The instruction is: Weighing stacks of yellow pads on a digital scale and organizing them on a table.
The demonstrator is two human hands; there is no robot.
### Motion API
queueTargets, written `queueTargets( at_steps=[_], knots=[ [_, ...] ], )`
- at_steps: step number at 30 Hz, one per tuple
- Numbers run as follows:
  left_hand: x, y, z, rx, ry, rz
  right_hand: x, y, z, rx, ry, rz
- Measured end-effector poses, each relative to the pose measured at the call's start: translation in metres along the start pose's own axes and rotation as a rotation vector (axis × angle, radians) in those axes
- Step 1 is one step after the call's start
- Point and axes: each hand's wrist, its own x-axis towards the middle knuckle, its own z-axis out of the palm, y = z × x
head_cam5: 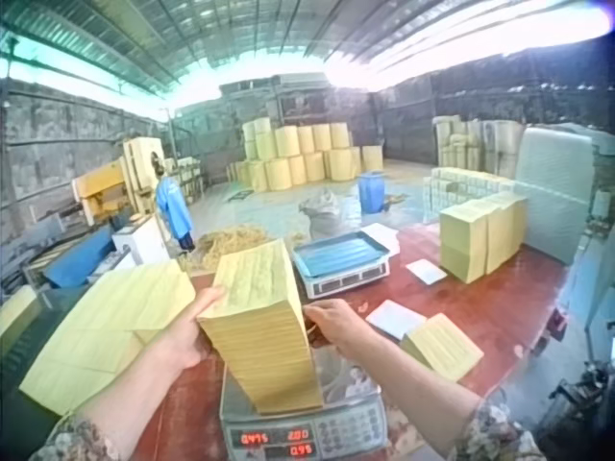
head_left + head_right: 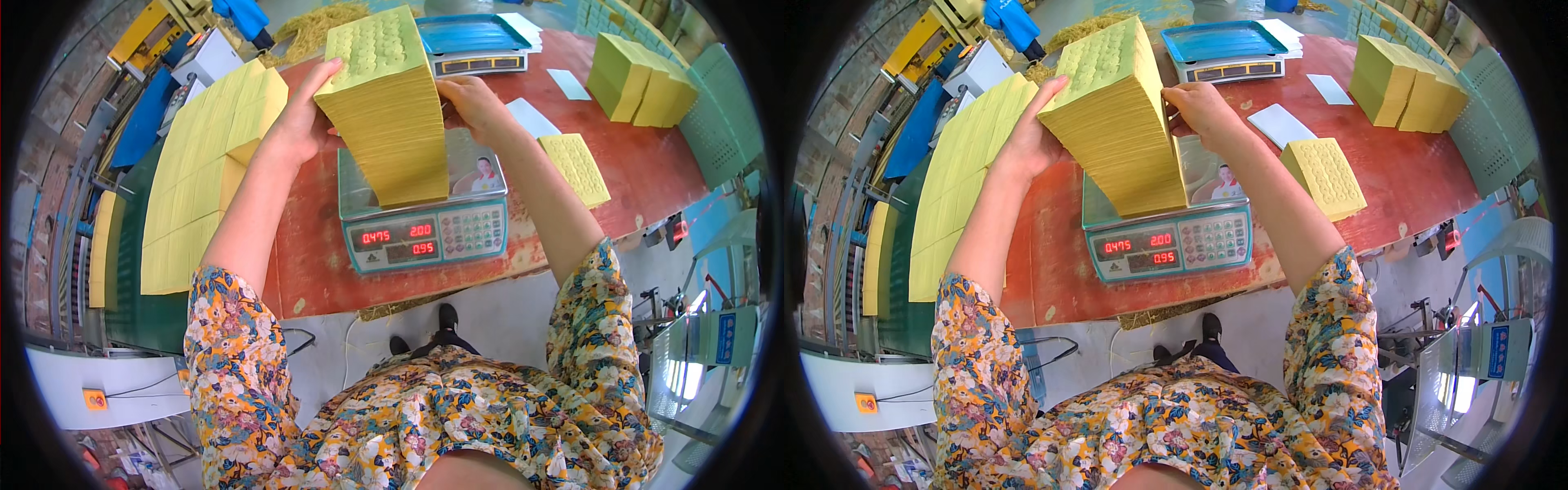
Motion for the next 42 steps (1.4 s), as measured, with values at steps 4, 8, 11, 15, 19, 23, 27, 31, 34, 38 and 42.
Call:
queueTargets(
  at_steps=[4,8,11,15,19,23,27,31,34,38,42],
  knots=[
    [-0.004,-0.003,0.009,0.074,0.054,0.065,0.002,0.009,-0.001,0.023,0.051,-0.013],
    [0.000,-0.007,-0.008,0.160,0.063,0.069,-0.001,0.012,-0.001,-0.139,0.080,-0.073],
    [0.008,-0.025,-0.001,-0.009,0.106,0.114,-0.010,0.019,-0.011,-0.193,0.146,-0.127],
    [0.044,-0.079,0.001,-0.322,0.134,0.342,-0.009,0.042,-0.010,0.158,0.326,-0.177],
    [0.060,-0.122,0.016,-0.518,0.023,0.386,0.016,0.056,0.033,0.185,0.194,-0.321],
    [0.061,-0.122,0.013,-0.479,0.070,0.336,0.032,0.049,0.029,0.319,0.006,-0.285],
    [0.054,-0.105,0.031,-0.580,0.189,0.344,0.033,0.062,0.010,0.311,0.131,-0.251],
    [0.001,-0.130,-0.013,-0.529,0.464,0.452,-0.058,0.057,-0.015,0.341,0.207,-0.304],
    [-0.083,-0.154,-0.042,-0.251,0.434,0.454,-0.155,0.070,-0.026,0.322,0.254,-0.151],
    [-0.176,-0.226,-0.041,-0.360,0.584,0.204,-0.258,0.134,-0.019,0.362,0.360,-0.009],
    [-0.221,-0.272,-0.038,-0.423,0.613,0.031,-0.306,0.166,0.031,0.526,0.370,0.205]
  ],
)
